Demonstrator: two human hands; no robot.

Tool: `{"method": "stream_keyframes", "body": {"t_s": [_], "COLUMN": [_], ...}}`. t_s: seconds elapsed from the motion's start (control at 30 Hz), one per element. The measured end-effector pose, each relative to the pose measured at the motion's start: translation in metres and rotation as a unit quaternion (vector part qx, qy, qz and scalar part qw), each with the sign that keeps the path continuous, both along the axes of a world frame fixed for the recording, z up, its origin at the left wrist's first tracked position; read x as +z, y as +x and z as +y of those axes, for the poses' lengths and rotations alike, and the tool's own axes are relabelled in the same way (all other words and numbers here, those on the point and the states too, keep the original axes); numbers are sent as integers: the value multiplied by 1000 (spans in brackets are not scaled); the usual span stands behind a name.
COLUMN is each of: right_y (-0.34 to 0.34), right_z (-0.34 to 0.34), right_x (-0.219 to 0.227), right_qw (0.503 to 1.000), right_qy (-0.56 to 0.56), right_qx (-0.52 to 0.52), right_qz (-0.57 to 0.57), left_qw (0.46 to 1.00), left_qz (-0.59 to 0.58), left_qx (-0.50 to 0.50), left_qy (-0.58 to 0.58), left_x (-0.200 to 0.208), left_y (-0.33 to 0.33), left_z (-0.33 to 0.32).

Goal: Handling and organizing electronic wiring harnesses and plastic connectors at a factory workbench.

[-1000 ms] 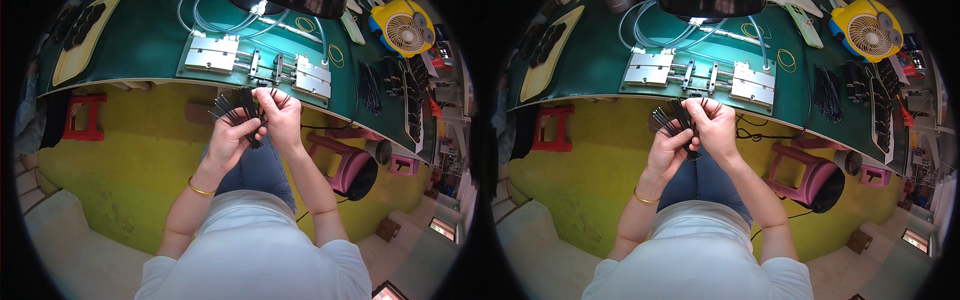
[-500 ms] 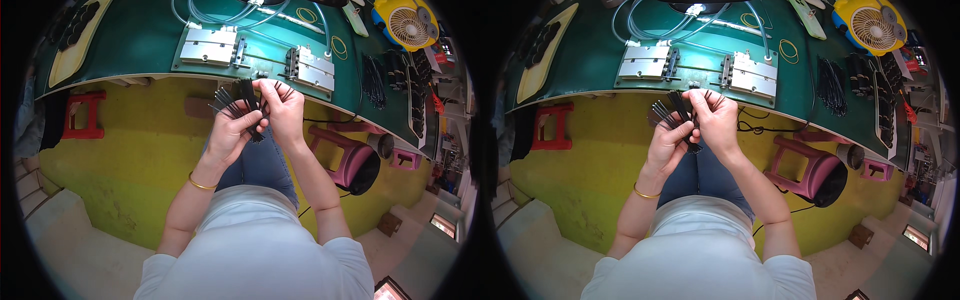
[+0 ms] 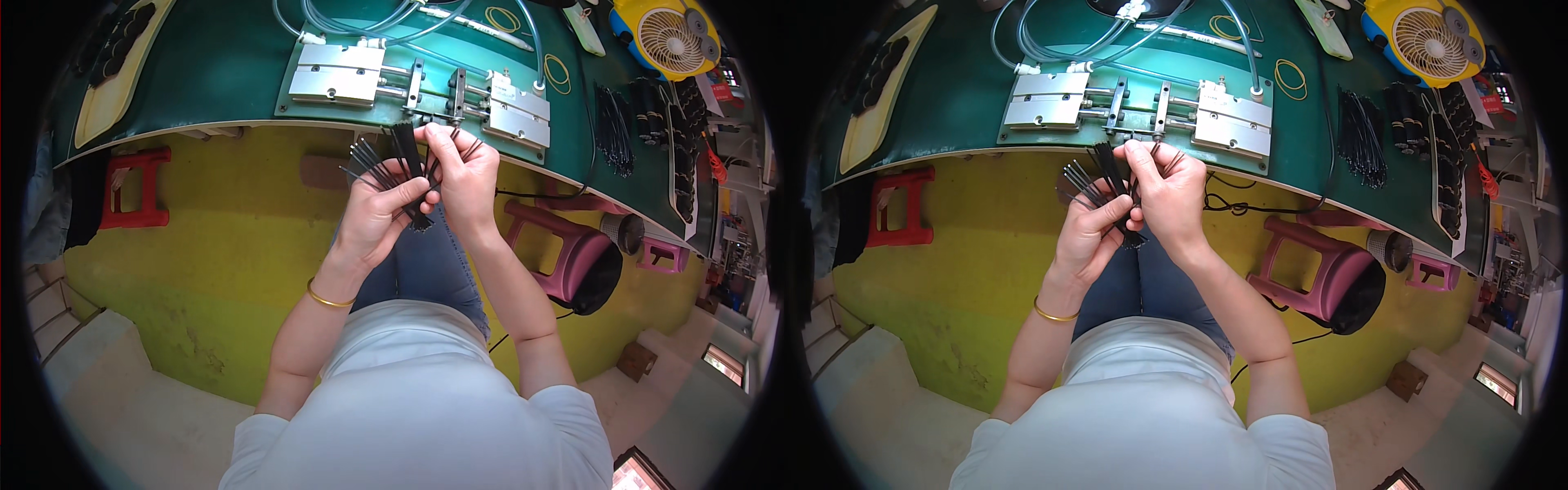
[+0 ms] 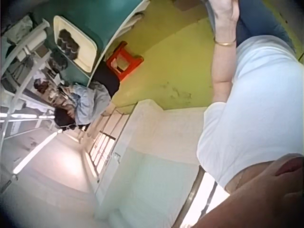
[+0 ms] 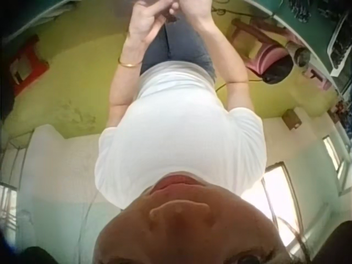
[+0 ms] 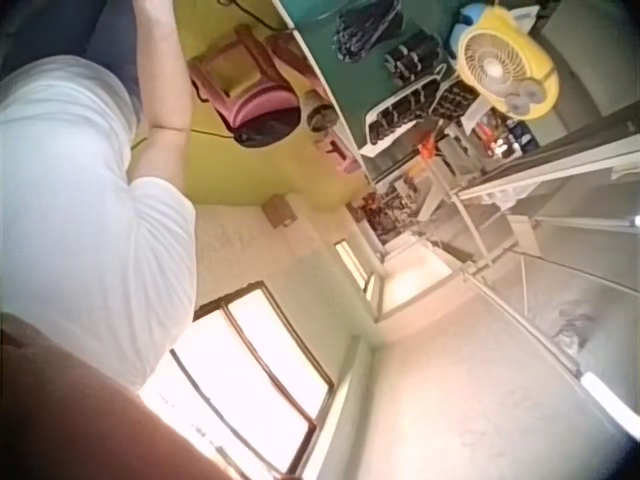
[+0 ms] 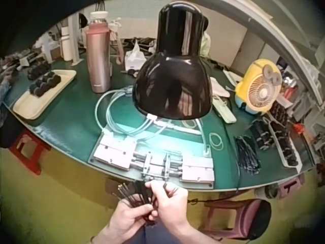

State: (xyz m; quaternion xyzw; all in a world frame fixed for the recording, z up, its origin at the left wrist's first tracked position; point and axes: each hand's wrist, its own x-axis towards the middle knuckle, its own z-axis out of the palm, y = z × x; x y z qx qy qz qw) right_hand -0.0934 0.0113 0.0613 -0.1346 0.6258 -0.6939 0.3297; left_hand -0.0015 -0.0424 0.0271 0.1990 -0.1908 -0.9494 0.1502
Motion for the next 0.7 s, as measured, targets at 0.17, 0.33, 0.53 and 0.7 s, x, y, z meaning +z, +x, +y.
{"method": "stream_keyframes", "body": {"t_s": [0.17,0.33,0.53,0.7], "right_y": [0,0,0,2], "right_z": [0,0,2,4], "right_x": [1,0,0,7], "right_qw": [1000,1000,999,999], "right_qy": [3,12,28,26], "right_qx": [-6,-17,-15,3], "right_qz": [-7,-9,23,40], "left_qw": [1000,1000,1000,1000], "left_qz": [0,-7,-8,-15], "left_qx": [-7,-8,-11,-10], "left_qy": [0,-2,-15,-22], "left_x": [0,-1,3,6], "left_y": [0,0,0,2], "left_z": [0,1,1,0]}}
